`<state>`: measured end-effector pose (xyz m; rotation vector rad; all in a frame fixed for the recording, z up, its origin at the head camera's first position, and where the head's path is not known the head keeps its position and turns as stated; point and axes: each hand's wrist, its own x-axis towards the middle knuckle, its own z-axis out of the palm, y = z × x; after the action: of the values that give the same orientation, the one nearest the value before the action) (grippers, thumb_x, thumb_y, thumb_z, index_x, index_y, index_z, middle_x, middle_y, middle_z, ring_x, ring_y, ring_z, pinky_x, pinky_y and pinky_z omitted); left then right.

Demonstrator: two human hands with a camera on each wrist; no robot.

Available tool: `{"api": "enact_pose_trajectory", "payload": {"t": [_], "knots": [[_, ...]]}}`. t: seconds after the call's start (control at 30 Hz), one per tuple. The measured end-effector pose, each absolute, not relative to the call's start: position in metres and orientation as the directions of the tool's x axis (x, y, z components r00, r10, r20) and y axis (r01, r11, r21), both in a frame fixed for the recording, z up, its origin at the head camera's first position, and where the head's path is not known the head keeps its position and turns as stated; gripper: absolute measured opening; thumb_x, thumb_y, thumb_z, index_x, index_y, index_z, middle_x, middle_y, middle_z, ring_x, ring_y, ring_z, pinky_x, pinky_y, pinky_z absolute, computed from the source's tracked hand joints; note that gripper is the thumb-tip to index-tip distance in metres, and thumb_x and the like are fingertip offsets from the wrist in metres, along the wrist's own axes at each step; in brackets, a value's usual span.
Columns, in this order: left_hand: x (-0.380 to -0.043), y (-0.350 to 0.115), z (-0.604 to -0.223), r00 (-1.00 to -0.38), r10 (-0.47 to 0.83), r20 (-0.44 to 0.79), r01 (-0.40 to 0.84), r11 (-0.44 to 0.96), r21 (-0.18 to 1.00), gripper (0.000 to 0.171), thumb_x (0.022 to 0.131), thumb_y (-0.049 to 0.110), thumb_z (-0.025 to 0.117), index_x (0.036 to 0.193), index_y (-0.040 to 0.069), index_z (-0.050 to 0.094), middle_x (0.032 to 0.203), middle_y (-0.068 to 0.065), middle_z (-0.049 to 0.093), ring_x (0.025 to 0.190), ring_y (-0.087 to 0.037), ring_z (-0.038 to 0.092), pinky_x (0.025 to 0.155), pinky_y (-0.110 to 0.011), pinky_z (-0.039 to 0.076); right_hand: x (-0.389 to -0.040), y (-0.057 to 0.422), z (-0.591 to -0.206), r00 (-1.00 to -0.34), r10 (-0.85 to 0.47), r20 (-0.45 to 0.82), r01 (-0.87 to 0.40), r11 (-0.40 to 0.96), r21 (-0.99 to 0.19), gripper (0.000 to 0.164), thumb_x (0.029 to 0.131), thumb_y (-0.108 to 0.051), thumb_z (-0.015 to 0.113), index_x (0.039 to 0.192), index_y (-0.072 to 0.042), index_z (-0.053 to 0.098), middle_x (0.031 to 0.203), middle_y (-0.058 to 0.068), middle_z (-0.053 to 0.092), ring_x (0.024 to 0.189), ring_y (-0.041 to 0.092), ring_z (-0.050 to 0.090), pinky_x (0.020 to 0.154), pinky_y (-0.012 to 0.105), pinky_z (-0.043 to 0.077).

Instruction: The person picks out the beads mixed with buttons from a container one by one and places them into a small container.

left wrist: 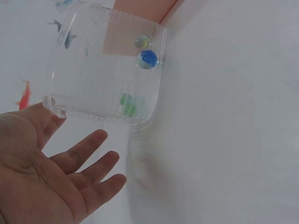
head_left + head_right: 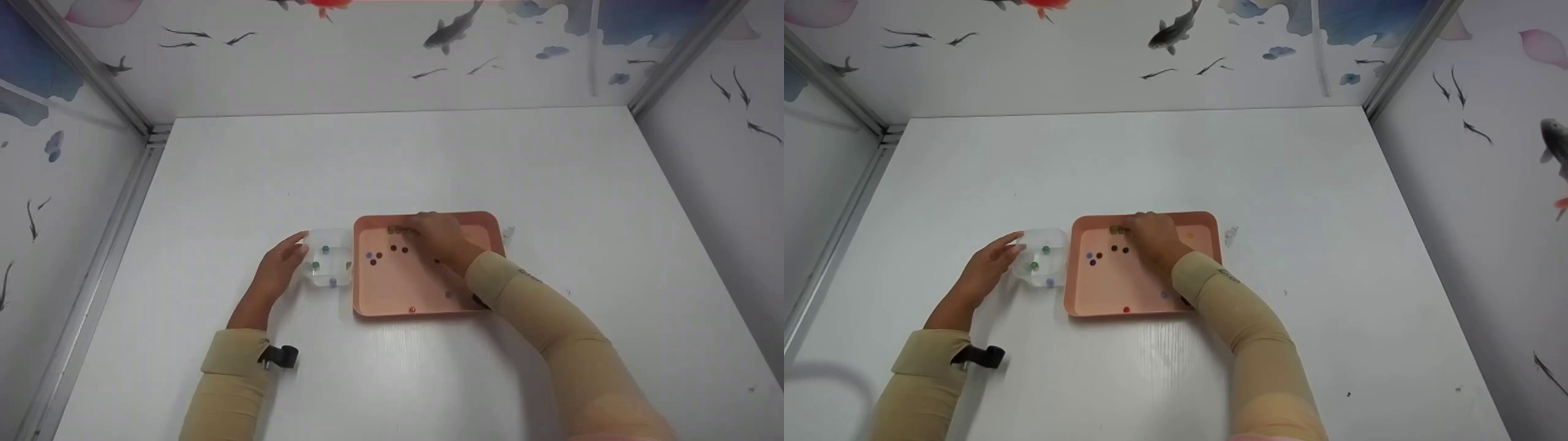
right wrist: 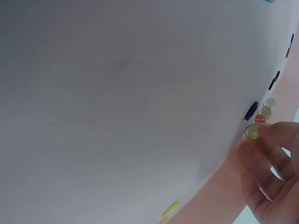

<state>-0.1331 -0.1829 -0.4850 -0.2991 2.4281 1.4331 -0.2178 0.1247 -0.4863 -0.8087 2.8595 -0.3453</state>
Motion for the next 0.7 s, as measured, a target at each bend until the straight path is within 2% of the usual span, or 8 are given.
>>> {"api": "enact_pose_trajectory", "payload": {"t": [0.33, 0.43, 0.57, 0.7], "knots": [[-0.1328, -0.1828, -0.4839, -0.937, -0.026, -0.348, -0.314, 0.498, 0.809, 0.05, 0.104, 0.037, 0.041, 0.15, 0.016, 0.036, 0.147, -0.02, 0.042, 0.139, -0.038, 0.033, 0.113, -0.053, 0.028, -0.2187, 0.1229, -0.4914, -0.834, -0.552, 0.006, -0.542, 0.818, -0.19, 0.028, 0.1, -0.016, 0.055, 0.125, -0.019, 0.065, 0.117, 0.002, 0.069, 0.109, 0.022, 0.065, 0.093, 0.038, 0.052], [-0.1326, -0.1826, -0.4835, -0.937, -0.023, -0.349, -0.313, 0.5, 0.808, 0.05, 0.104, 0.037, 0.041, 0.15, 0.016, 0.036, 0.148, -0.02, 0.041, 0.14, -0.038, 0.032, 0.113, -0.053, 0.027, -0.2186, 0.1232, -0.4916, -0.83, -0.557, 0.014, -0.55, 0.817, -0.174, 0.029, 0.099, -0.016, 0.055, 0.126, -0.021, 0.064, 0.117, 0.002, 0.069, 0.109, 0.022, 0.065, 0.093, 0.038, 0.052], [-0.1329, -0.1828, -0.4835, -0.938, -0.023, -0.347, -0.311, 0.502, 0.807, 0.05, 0.104, 0.036, 0.041, 0.15, 0.016, 0.036, 0.148, -0.02, 0.041, 0.14, -0.038, 0.032, 0.113, -0.053, 0.027, -0.2181, 0.1239, -0.4906, -0.826, -0.564, 0.014, -0.557, 0.812, -0.176, 0.03, 0.099, -0.015, 0.055, 0.127, -0.023, 0.064, 0.116, 0.002, 0.07, 0.108, 0.022, 0.065, 0.092, 0.038, 0.053], [-0.1336, -0.1838, -0.484, -0.935, -0.026, -0.353, -0.317, 0.503, 0.804, 0.05, 0.104, 0.036, 0.042, 0.15, 0.018, 0.035, 0.148, -0.019, 0.041, 0.14, -0.038, 0.032, 0.113, -0.053, 0.028, -0.2181, 0.1238, -0.4883, -0.829, -0.559, 0.018, -0.551, 0.81, -0.2, 0.027, 0.098, -0.015, 0.057, 0.123, -0.02, 0.066, 0.113, 0.003, 0.071, 0.104, 0.023, 0.066, 0.089, 0.039, 0.054]]}}
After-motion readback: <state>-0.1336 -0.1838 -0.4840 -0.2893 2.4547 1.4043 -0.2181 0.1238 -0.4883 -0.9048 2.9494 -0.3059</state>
